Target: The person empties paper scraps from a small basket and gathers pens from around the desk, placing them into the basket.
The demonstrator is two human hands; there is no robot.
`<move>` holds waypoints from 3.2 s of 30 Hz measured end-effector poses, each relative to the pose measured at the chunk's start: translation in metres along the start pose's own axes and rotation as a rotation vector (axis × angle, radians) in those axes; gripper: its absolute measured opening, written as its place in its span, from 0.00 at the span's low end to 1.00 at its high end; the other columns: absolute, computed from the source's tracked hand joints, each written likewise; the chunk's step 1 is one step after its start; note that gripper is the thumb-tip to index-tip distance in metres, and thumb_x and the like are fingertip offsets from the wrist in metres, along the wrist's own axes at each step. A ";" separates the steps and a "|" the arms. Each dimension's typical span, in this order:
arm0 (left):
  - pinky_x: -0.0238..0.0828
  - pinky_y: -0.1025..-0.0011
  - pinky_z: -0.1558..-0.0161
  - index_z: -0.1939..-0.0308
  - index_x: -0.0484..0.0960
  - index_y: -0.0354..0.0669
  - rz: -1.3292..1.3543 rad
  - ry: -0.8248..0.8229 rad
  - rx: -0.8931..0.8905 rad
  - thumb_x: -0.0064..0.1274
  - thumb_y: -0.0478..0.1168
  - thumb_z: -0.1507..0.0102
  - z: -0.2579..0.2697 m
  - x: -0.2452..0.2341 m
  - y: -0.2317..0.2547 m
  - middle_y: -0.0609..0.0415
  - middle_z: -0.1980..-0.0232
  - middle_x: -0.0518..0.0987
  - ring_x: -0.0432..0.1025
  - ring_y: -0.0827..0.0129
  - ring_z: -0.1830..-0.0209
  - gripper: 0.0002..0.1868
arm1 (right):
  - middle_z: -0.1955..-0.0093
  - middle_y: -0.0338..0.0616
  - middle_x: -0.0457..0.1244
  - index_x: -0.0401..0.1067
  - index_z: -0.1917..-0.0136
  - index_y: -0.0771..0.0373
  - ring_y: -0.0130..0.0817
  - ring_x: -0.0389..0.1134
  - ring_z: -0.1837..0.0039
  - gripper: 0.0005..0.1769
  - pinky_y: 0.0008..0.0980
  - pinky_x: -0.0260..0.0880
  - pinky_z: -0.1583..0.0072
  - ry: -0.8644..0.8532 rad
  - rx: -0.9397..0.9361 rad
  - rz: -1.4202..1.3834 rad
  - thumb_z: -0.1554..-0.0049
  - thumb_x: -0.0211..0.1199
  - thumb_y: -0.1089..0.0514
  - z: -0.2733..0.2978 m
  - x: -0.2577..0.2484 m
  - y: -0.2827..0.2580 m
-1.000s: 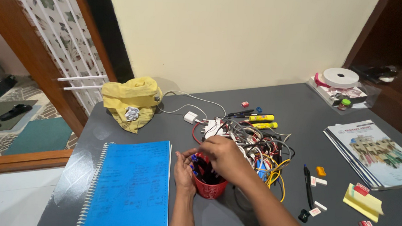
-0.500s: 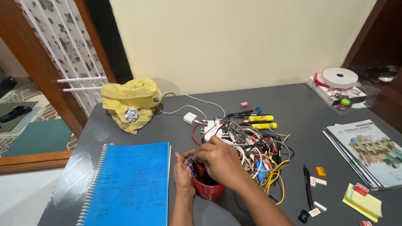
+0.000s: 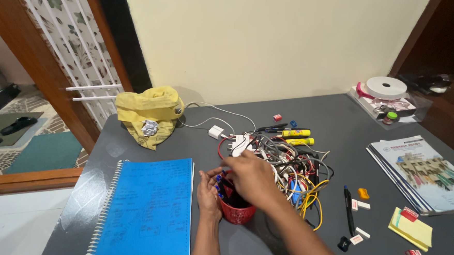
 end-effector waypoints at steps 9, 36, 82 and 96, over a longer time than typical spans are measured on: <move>0.74 0.67 0.47 0.46 0.78 0.37 -0.064 0.049 -0.045 0.31 0.64 0.30 0.000 -0.004 -0.004 0.47 0.49 0.81 0.76 0.65 0.51 0.35 | 0.59 0.44 0.67 0.79 0.54 0.53 0.43 0.71 0.56 0.14 0.39 0.70 0.54 0.334 0.318 0.146 0.54 0.66 0.66 0.084 -0.095 0.104; 0.74 0.63 0.49 0.46 0.78 0.34 -0.066 0.013 -0.023 0.32 0.64 0.29 0.001 -0.008 -0.006 0.45 0.51 0.81 0.76 0.61 0.53 0.35 | 0.50 0.49 0.73 0.77 0.49 0.57 0.47 0.74 0.45 0.30 0.43 0.75 0.44 -0.332 1.132 0.294 0.64 0.79 0.47 0.218 -0.061 0.283; 0.68 0.78 0.62 0.49 0.79 0.31 -0.099 0.057 0.029 0.32 0.62 0.28 -0.005 -0.008 -0.004 0.49 0.56 0.81 0.73 0.73 0.61 0.35 | 0.53 0.43 0.67 0.77 0.37 0.52 0.41 0.70 0.52 0.26 0.36 0.72 0.53 -0.111 -0.189 -0.230 0.50 0.72 0.58 0.067 -0.008 -0.026; 0.75 0.67 0.50 0.44 0.78 0.34 -0.039 0.028 -0.069 0.31 0.64 0.30 -0.007 -0.014 -0.014 0.44 0.51 0.81 0.76 0.64 0.53 0.36 | 0.55 0.49 0.71 0.79 0.47 0.64 0.34 0.73 0.56 0.10 0.31 0.72 0.52 0.575 0.619 -0.090 0.40 0.60 0.63 0.140 -0.125 0.180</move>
Point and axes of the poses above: each hand's wrist, its own z-axis away from the middle knuckle, its own x-axis out of the palm, y = z × x, the point moved 6 cm from there along -z, towards the middle knuckle
